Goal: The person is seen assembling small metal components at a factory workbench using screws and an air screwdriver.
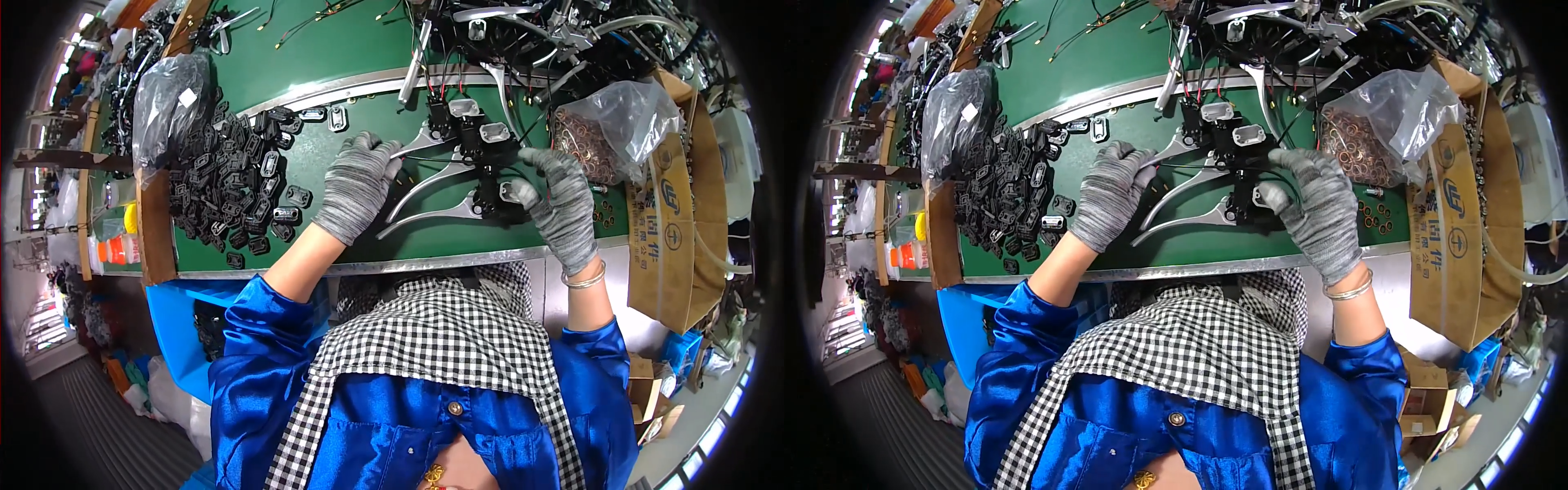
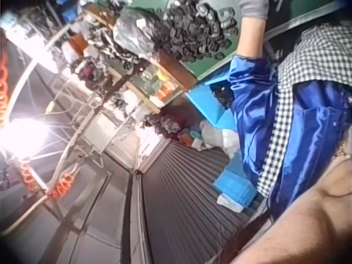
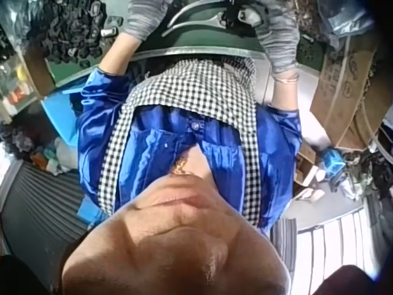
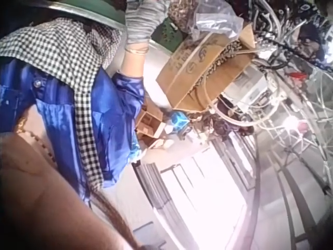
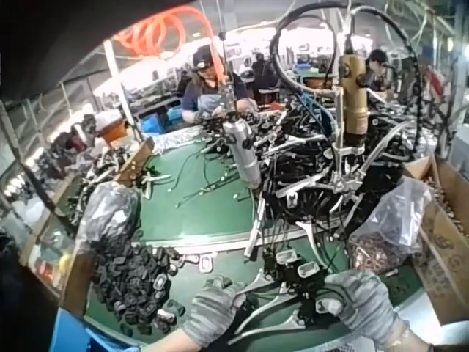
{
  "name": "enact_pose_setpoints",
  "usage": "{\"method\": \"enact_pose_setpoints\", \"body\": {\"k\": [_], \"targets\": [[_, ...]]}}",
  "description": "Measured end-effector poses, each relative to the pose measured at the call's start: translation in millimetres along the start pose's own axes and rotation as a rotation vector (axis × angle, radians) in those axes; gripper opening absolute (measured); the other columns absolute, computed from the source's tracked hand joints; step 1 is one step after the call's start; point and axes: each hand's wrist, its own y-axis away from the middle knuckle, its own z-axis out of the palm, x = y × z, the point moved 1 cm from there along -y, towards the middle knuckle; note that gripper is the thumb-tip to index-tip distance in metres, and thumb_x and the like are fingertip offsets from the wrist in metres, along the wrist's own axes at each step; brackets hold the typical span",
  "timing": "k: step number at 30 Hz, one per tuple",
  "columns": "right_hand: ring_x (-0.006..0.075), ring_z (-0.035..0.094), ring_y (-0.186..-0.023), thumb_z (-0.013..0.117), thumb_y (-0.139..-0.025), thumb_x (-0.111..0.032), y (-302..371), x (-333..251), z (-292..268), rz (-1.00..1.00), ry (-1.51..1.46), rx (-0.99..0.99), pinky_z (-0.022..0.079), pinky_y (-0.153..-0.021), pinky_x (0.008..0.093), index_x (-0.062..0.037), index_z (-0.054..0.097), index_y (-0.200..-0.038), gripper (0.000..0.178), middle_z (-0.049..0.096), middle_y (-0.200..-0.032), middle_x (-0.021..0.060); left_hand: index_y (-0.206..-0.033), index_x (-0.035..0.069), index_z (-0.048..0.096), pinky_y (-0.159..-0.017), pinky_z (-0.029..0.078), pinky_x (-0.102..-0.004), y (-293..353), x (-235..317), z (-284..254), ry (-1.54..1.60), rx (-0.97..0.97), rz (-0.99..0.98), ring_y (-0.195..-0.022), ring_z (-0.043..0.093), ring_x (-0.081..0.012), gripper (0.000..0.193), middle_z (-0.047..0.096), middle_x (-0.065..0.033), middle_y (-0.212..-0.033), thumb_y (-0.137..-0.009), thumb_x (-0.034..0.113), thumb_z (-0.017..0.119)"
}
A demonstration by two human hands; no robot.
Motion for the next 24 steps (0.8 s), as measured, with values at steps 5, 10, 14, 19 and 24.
{"method": "enact_pose_setpoints", "body": {"k": [5, 10, 14, 19, 24], "targets": [[0.0301, 0.061, -0.095, 0.073, -0.079, -0.023, -39.5, -17.9, 6.6, -0.087, 0.074, -0.048, 0.048, -0.086, 0.0396, -0.0072, 0.065, -0.107, 0.033, 0.065, -0.098, 0.0127, -0.109, 0.009, 0.068, -0.080, 0.050, -0.0429, 5.6, -0.4, -8.7, 0.006, -0.020, -0.007, -0.092, 0.059, -0.0357, 0.028, 0.061, -0.0178, -0.099, -0.084, 0.020, 0.069], [0.0305, 0.061, -0.095, 0.070, -0.083, -0.024, -80.4, -41.8, 20.8, -0.309, 0.137, -0.125, 0.049, -0.085, 0.0393, -0.0069, 0.065, -0.107, 0.030, 0.065, -0.098, 0.0140, -0.105, 0.009, 0.067, -0.081, 0.050, -0.0436, 39.0, -19.6, -35.6, -0.014, 0.115, -0.193, -0.096, 0.058, -0.0341, 0.031, 0.060, -0.0164, -0.101, -0.080, 0.027, 0.072], [0.0316, 0.061, -0.097, 0.069, -0.083, -0.022, -119.7, -72.2, 82.3, -0.460, 0.142, -0.362, 0.049, -0.086, 0.0400, -0.0067, 0.063, -0.108, 0.030, 0.063, -0.099, 0.0141, -0.102, 0.008, 0.067, -0.080, 0.050, -0.0442, 68.4, -39.5, -52.3, -0.040, 0.172, -0.349, -0.094, 0.058, -0.0336, 0.030, 0.060, -0.0154, -0.099, -0.079, 0.027, 0.073], [0.0338, 0.060, -0.098, 0.069, -0.083, -0.022, -165.8, -110.5, 183.7, -0.461, 0.187, -0.656, 0.048, -0.087, 0.0421, -0.0061, 0.061, -0.109, 0.032, 0.061, -0.104, 0.0143, -0.099, 0.008, 0.067, -0.080, 0.049, -0.0449, 100.9, -57.7, -73.0, -0.098, 0.275, -0.517, -0.094, 0.058, -0.0331, 0.026, 0.060, -0.0147, -0.097, -0.081, 0.026, 0.072], [0.0330, 0.060, -0.095, 0.070, -0.082, -0.022, -167.2, -125.3, 209.3, -0.383, 0.206, -0.588, 0.048, -0.086, 0.0434, -0.0059, 0.061, -0.108, 0.032, 0.061, -0.102, 0.0165, -0.099, 0.008, 0.068, -0.084, 0.048, -0.0416, 126.1, -91.1, -99.1, -0.129, 0.298, -0.666, -0.095, 0.058, -0.0330, 0.023, 0.060, -0.0152, -0.095, -0.081, 0.021, 0.073]]}}
